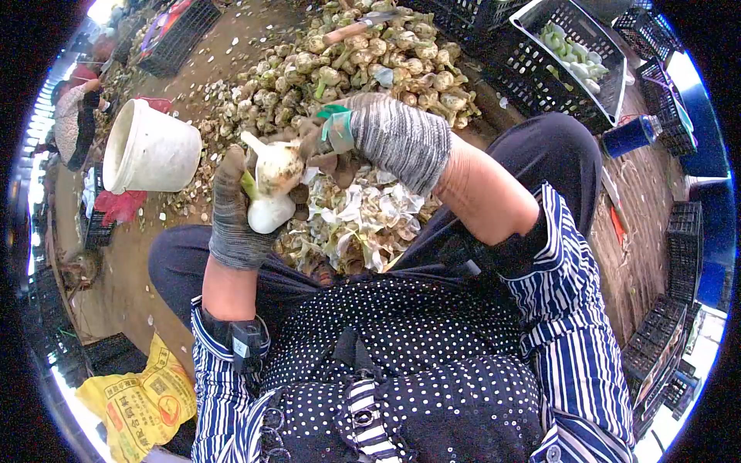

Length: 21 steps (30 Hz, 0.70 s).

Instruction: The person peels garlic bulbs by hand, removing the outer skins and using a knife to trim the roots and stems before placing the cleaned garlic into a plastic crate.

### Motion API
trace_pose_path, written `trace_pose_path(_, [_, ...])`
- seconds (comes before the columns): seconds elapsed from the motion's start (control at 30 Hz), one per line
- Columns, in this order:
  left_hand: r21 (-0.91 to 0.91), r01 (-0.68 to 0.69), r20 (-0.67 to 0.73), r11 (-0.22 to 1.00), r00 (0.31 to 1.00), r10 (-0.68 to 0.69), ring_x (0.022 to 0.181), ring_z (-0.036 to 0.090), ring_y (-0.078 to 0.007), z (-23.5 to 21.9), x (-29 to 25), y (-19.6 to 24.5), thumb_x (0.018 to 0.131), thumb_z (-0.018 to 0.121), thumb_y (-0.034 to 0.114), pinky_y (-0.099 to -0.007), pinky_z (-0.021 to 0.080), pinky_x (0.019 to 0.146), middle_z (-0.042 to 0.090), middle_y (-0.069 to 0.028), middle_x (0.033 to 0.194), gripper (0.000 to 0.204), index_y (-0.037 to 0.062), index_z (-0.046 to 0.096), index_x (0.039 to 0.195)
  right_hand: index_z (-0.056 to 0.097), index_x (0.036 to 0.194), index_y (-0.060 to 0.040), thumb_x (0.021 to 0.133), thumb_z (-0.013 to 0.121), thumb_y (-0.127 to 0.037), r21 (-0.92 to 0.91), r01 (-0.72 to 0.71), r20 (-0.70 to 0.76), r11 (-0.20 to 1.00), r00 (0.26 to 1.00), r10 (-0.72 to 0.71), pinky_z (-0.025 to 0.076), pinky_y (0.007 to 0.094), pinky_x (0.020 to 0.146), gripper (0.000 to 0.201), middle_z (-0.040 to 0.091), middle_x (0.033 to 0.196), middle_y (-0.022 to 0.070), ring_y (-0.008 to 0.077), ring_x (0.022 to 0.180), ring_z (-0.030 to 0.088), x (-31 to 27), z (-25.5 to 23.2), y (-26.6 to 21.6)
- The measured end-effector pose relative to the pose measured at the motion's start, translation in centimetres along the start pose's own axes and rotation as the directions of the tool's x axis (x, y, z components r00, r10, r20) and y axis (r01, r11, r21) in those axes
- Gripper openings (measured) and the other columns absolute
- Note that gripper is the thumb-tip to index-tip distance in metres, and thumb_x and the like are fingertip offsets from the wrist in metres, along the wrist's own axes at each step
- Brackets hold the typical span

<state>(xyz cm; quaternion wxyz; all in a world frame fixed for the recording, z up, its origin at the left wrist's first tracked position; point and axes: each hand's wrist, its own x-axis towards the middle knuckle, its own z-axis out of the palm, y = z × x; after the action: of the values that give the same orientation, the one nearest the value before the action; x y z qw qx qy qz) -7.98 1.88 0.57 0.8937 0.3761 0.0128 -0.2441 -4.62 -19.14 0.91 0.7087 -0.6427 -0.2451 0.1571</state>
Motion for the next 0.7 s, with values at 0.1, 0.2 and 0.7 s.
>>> trace_pose_path(0.1, [0.141, 0.025, -0.007, 0.99, 1.0, -0.025, 0.079, 0.064, -0.0216, -0.8, 0.1, -0.4, 0.081, 0.063, 0.043, -0.0324, 0.056, 0.062, 0.063, -0.0123, 0.097, 0.051, 0.0023, 0.053, 0.111, 0.065, 0.096, -0.0044, 0.075, 0.068, -0.019, 0.006, -0.057, 0.083, 0.998, 0.995, 0.057, 0.049, 0.0229, 0.057, 0.026, 0.063, 0.077, 0.0007, 0.0095, 0.071, 0.059, -0.3, 0.0, 0.1])
trace_pose_path(0.2, [0.151, 0.029, -0.051, 0.988, 0.998, -0.021, 0.081, 0.064, -0.0209, -0.9, 0.0, -0.2, 0.079, 0.066, 0.042, -0.0302, 0.056, 0.066, 0.063, -0.0115, 0.097, 0.049, 0.0027, 0.055, 0.106, 0.065, 0.097, -0.0041, 0.075, 0.069, -0.019, 0.003, -0.092, 0.144, 0.996, 0.985, 0.091, 0.048, 0.0233, 0.057, 0.027, 0.063, 0.076, 0.0006, 0.0089, 0.072, 0.058, -0.2, 0.5, -1.2])
trace_pose_path(0.7, [-0.061, -0.122, -0.519, 0.991, 0.852, 0.073, 0.065, 0.063, -0.0217, -3.5, 1.3, 0.8, 0.083, 0.062, 0.041, -0.0362, 0.056, 0.055, 0.064, -0.008, 0.082, 0.038, 0.0086, 0.058, 0.102, 0.063, 0.087, -0.0053, 0.067, 0.065, -0.022, -0.811, 0.133, 0.442, 0.57, 0.778, 0.446, 0.049, 0.0426, 0.069, 0.025, 0.064, 0.08, 0.018, 0.0358, 0.079, 0.062, -0.2, 5.0, -0.5])
